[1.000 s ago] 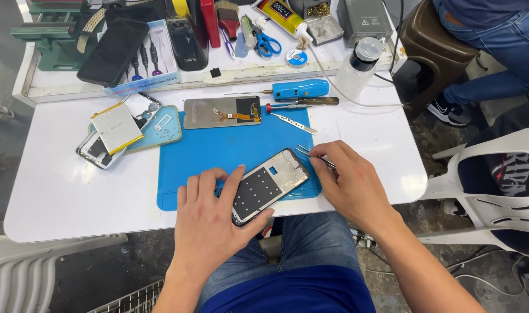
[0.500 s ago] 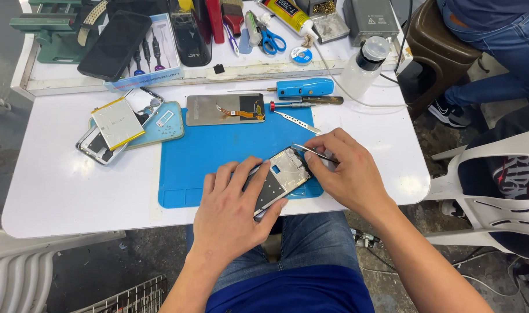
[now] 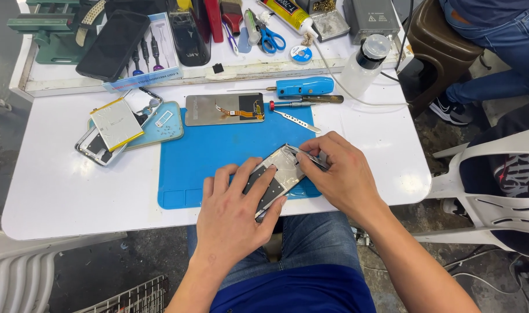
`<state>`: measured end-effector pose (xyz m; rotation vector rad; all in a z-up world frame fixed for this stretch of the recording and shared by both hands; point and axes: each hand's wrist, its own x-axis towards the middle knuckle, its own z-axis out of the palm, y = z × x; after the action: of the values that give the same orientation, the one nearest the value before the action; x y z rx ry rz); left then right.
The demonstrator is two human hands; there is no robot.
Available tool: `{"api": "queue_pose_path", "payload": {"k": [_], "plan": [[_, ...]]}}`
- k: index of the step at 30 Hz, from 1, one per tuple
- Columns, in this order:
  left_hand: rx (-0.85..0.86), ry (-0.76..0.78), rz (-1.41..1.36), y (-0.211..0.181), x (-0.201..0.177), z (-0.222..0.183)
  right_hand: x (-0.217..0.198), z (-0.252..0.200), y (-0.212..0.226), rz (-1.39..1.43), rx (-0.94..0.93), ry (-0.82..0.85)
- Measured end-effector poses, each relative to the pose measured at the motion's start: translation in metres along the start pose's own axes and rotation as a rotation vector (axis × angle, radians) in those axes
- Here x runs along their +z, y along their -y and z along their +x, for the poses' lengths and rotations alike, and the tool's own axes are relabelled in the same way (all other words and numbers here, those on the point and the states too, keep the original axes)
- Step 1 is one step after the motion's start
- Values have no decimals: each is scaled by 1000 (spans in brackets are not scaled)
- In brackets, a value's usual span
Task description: The person is repairing a mobile phone by disassembling it, removing adhesive tape, and securing internal components using a screwdriver.
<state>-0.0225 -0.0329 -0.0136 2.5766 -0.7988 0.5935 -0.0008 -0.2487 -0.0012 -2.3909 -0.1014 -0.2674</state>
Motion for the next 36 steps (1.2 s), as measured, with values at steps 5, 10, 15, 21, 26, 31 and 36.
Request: {"api": "queue_pose_path", "payload": {"k": [5, 10, 15, 21, 26, 31, 36], "plan": [[-3, -19, 11, 0, 1, 0, 1, 2, 0, -22, 2, 6], [-6, -32, 14, 0, 1, -1, 1, 3, 2, -26, 21, 8], [-6, -45, 4, -1, 1, -1, 1, 4, 3, -20, 16, -4], [-8, -58, 4, -2, 1, -1, -1, 2, 6, -14, 63, 10], [-8, -65, 1, -2, 2, -2, -2, -1, 10, -16, 58, 1], [-16, -63, -5, -2, 4, -4, -3, -4, 10, -25, 39, -17], [-17, -61, -11, -1, 4, -4, -3, -7, 13, -19, 49, -16]]}}
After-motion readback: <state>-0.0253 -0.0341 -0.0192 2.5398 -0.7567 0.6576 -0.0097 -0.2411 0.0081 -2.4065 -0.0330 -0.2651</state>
